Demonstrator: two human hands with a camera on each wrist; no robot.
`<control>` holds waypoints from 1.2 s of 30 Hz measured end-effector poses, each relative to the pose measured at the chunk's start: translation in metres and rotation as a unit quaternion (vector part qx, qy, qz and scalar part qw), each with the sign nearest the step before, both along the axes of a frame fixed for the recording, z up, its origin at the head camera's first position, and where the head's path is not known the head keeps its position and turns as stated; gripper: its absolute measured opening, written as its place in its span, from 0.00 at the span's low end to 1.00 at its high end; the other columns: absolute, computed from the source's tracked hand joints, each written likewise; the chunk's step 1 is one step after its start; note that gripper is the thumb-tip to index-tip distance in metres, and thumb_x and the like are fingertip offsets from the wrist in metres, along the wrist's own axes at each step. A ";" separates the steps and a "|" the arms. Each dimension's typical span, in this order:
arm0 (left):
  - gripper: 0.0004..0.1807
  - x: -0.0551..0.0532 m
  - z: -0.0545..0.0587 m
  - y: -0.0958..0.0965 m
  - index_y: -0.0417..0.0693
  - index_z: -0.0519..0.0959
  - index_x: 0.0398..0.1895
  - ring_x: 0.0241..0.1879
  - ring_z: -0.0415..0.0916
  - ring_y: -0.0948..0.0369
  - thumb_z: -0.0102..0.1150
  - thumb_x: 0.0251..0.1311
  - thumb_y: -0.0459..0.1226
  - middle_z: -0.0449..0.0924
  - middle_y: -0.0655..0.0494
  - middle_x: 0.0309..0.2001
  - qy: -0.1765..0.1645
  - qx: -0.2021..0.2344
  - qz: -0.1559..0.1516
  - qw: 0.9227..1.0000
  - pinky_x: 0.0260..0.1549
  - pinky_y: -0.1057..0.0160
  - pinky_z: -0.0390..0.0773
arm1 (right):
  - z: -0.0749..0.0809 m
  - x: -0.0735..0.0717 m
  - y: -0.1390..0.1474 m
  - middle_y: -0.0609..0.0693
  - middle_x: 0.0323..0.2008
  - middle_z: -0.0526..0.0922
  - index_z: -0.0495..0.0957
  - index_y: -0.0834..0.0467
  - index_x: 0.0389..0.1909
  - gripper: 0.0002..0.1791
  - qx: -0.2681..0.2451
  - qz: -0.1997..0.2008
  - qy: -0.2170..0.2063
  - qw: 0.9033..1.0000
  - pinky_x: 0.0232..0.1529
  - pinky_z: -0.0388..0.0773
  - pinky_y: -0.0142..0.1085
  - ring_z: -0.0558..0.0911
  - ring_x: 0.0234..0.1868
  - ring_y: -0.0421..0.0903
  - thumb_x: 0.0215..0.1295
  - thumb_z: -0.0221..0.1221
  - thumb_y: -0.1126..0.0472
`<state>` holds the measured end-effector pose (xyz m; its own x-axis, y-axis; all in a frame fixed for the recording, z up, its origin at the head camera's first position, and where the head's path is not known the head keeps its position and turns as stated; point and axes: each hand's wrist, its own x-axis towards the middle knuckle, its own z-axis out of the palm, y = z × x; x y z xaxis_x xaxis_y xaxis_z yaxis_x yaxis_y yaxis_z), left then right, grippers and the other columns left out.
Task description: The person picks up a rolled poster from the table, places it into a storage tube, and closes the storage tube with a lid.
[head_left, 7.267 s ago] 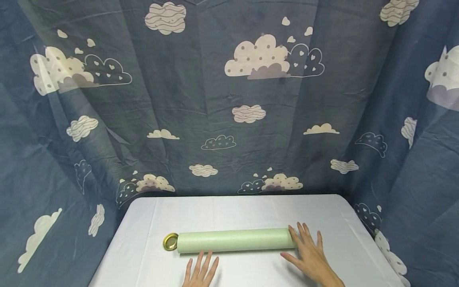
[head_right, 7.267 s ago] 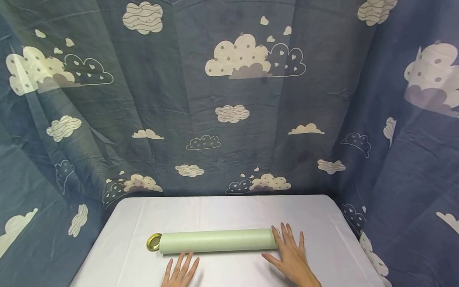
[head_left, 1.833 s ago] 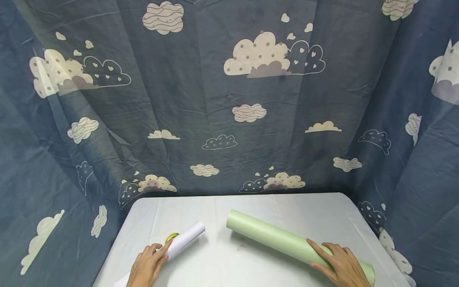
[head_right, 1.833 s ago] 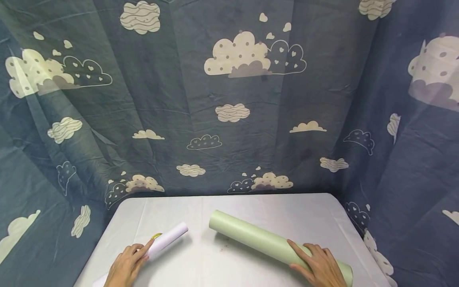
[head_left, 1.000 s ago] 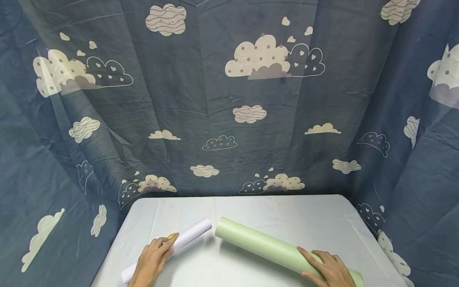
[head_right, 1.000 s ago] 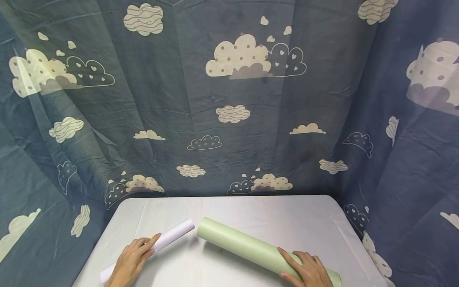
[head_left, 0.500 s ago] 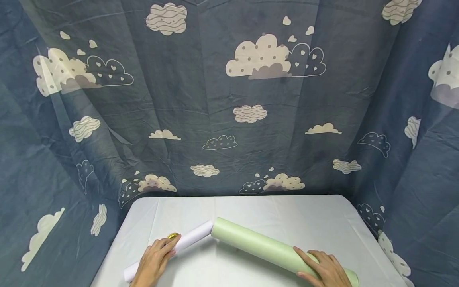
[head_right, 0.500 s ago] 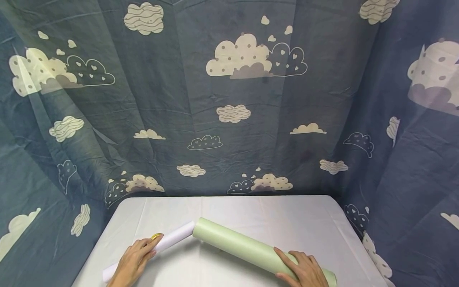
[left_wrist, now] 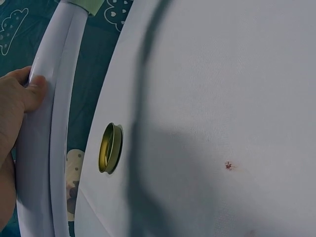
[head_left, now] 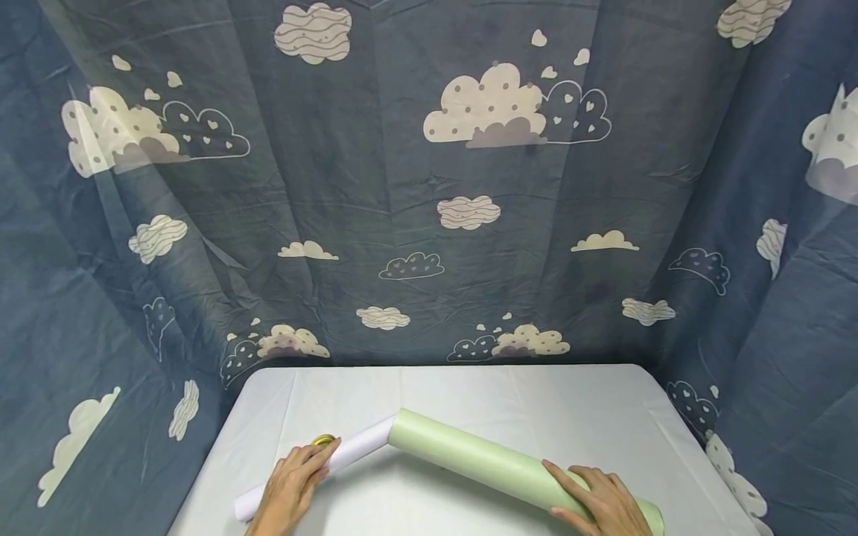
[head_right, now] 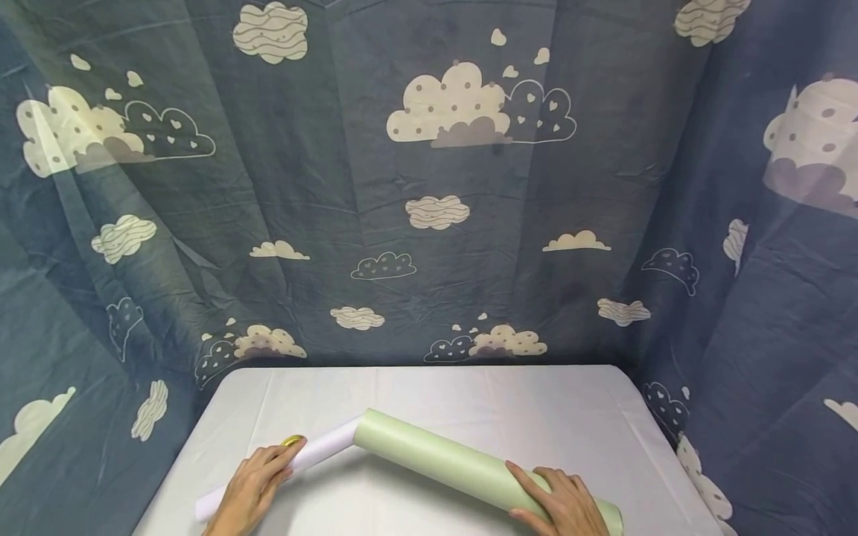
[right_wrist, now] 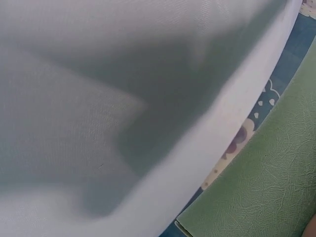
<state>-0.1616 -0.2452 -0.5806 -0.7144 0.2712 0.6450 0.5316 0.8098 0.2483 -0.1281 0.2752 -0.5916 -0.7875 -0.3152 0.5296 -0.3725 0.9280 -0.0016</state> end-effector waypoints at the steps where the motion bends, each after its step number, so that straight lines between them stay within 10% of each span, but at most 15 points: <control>1: 0.30 0.000 0.000 0.000 0.55 0.84 0.62 0.43 0.80 0.61 0.73 0.52 0.30 0.88 0.59 0.48 0.002 0.003 -0.003 1.000 0.33 0.70 0.67 | 0.000 0.000 0.000 0.40 0.39 0.84 0.77 0.32 0.67 0.40 0.001 0.001 0.000 1.000 0.34 0.75 0.39 0.82 0.36 0.40 0.50 0.70 0.29; 36: 0.33 -0.001 -0.002 -0.002 0.51 0.87 0.53 0.45 0.80 0.62 0.76 0.38 0.22 0.88 0.61 0.47 -0.028 0.060 -0.042 0.997 0.41 0.62 0.71 | 0.004 -0.001 -0.011 0.36 0.37 0.82 0.77 0.31 0.67 0.38 0.018 0.079 0.029 0.996 0.32 0.71 0.31 0.79 0.36 0.34 0.53 0.68 0.30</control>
